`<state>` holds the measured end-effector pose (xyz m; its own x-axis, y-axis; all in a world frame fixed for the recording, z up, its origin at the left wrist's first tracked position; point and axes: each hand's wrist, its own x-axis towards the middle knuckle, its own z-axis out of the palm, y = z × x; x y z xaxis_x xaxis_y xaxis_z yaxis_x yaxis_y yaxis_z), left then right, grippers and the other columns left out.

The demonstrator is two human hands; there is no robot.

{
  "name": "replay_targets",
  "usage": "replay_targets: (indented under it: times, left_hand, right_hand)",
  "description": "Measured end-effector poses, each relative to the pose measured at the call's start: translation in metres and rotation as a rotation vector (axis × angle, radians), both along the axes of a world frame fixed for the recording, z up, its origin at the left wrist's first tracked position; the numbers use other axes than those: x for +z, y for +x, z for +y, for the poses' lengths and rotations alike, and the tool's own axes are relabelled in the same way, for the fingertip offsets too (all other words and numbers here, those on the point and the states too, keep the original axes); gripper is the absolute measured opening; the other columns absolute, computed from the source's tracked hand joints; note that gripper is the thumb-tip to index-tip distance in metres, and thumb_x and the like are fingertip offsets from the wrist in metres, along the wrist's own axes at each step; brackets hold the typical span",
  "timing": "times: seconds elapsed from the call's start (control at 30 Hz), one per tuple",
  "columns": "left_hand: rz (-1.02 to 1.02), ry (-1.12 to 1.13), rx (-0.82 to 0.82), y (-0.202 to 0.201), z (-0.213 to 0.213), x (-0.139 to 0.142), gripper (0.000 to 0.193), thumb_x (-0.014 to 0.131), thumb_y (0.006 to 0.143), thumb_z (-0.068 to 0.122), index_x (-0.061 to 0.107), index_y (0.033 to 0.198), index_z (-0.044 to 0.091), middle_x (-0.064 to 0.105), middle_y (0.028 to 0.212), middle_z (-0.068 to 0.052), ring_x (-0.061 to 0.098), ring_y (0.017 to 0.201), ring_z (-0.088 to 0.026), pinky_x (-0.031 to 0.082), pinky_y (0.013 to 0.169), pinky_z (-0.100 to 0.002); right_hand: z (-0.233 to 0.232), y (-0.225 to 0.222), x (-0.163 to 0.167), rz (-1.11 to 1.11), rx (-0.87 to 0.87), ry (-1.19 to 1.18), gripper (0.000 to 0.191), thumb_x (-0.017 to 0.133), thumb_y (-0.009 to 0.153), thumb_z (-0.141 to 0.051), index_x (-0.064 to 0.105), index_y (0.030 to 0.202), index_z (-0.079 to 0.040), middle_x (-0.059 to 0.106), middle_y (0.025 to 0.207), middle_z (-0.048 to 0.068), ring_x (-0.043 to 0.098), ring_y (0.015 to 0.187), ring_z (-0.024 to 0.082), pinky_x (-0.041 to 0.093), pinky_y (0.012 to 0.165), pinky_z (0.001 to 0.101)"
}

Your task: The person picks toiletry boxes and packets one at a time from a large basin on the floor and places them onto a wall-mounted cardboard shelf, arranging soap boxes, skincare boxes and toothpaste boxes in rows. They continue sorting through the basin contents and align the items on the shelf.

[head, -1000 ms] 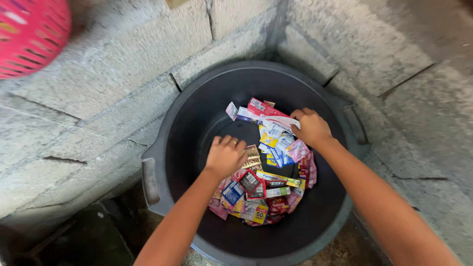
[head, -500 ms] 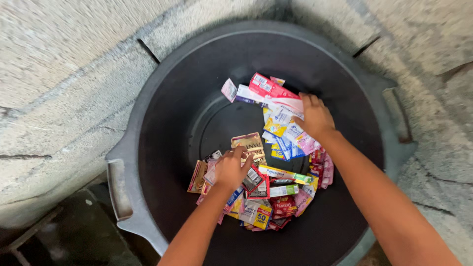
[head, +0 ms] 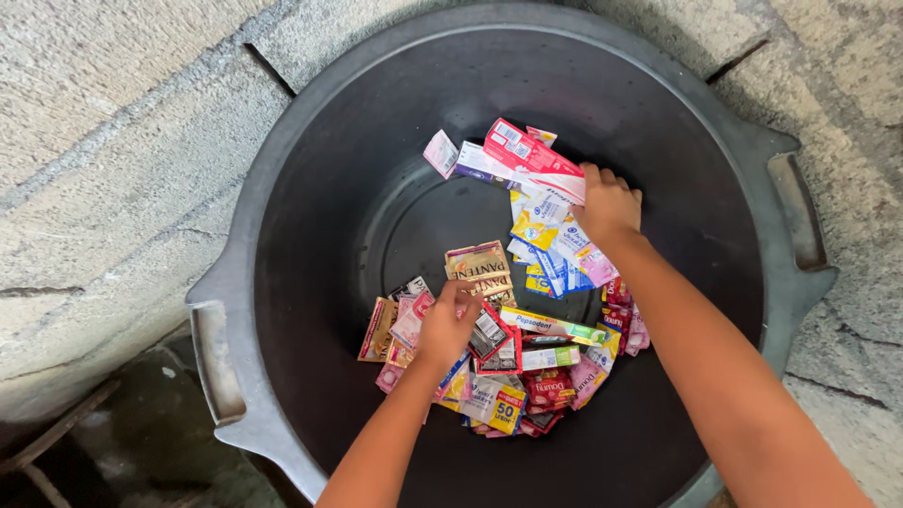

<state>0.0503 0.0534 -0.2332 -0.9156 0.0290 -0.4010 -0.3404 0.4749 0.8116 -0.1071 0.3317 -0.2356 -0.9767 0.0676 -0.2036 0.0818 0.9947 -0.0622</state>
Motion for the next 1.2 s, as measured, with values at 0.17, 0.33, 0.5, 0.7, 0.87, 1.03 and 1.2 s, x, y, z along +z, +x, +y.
replay_targets:
  times: [0.17,0.33,0.5,0.7,0.87,1.03,1.2]
  left_hand:
    - [0.116,0.308,0.066,-0.003,0.0,-0.009,0.023,0.065,0.096,0.014,0.062,0.117,0.006,0.077,0.097,-0.009,0.074,0.093,-0.02,0.058,0.082,-0.034]
    - [0.151,0.473,0.247,-0.022,-0.007,-0.015,0.02,0.061,0.1,0.01,0.063,0.117,0.002,0.076,0.1,-0.01,0.073,0.094,-0.017,0.058,0.086,-0.031]
    - [0.016,0.698,0.424,-0.032,-0.009,-0.003,0.031,0.064,0.099,0.022,0.06,0.12,-0.001,0.075,0.106,-0.011,0.072,0.1,-0.019,0.058,0.087,-0.033]
    - [-0.269,0.897,0.582,-0.036,0.016,0.027,0.057,0.071,0.093,0.041,0.05,0.134,0.009,0.071,0.118,-0.007,0.072,0.106,-0.016,0.058,0.09,-0.03]
    - [-0.217,0.906,0.737,-0.014,0.036,0.039,0.05,0.077,0.087,0.028,0.056,0.127,0.006,0.07,0.109,-0.008,0.071,0.093,-0.015,0.061,0.076,-0.032]
    - [-0.249,0.826,0.748,-0.003,0.039,0.025,0.045,0.08,0.084,0.021,0.058,0.121,0.006,0.071,0.103,-0.004,0.07,0.087,-0.012,0.058,0.069,-0.029]
    - [-0.269,0.807,0.742,-0.007,0.033,0.006,0.044,0.082,0.085,0.021,0.061,0.119,0.004,0.071,0.097,-0.003,0.069,0.081,-0.011,0.055,0.065,-0.027]
  right_hand:
    - [-0.004,0.012,0.017,-0.02,-0.033,-0.212,0.068,0.088,0.079,-0.037,0.058,0.135,-0.012,0.07,0.116,0.018,0.069,0.104,0.037,0.054,0.089,0.0497]
    - [-0.019,0.033,0.02,-0.168,-0.267,-0.746,0.062,0.083,0.082,-0.041,0.064,0.13,-0.007,0.077,0.103,0.014,0.077,0.083,0.021,0.061,0.072,0.0346]
    - [-0.042,0.049,0.019,-0.206,-0.292,-1.165,0.058,0.082,0.084,-0.037,0.065,0.127,-0.002,0.077,0.104,0.011,0.074,0.084,0.014,0.059,0.07,0.0288]
    - [-0.064,0.087,0.03,-0.398,-0.165,-1.261,0.052,0.078,0.086,-0.031,0.066,0.13,-0.005,0.076,0.102,0.009,0.072,0.085,0.013,0.058,0.072,0.0276]
    - [-0.076,0.124,0.012,-0.473,-0.132,-1.356,0.048,0.071,0.093,-0.036,0.067,0.131,-0.007,0.076,0.107,0.005,0.07,0.094,0.009,0.057,0.08,0.0254]
    - [-0.064,0.131,-0.017,-0.376,-0.184,-1.062,0.042,0.064,0.101,-0.042,0.078,0.111,-0.003,0.079,0.099,0.009,0.071,0.089,0.012,0.056,0.08,0.0275]
    - [-0.034,0.1,-0.023,0.031,0.004,-0.87,0.025,0.069,0.091,-0.021,0.073,0.11,-0.005,0.072,0.108,0.012,0.072,0.097,0.024,0.057,0.079,0.0358]
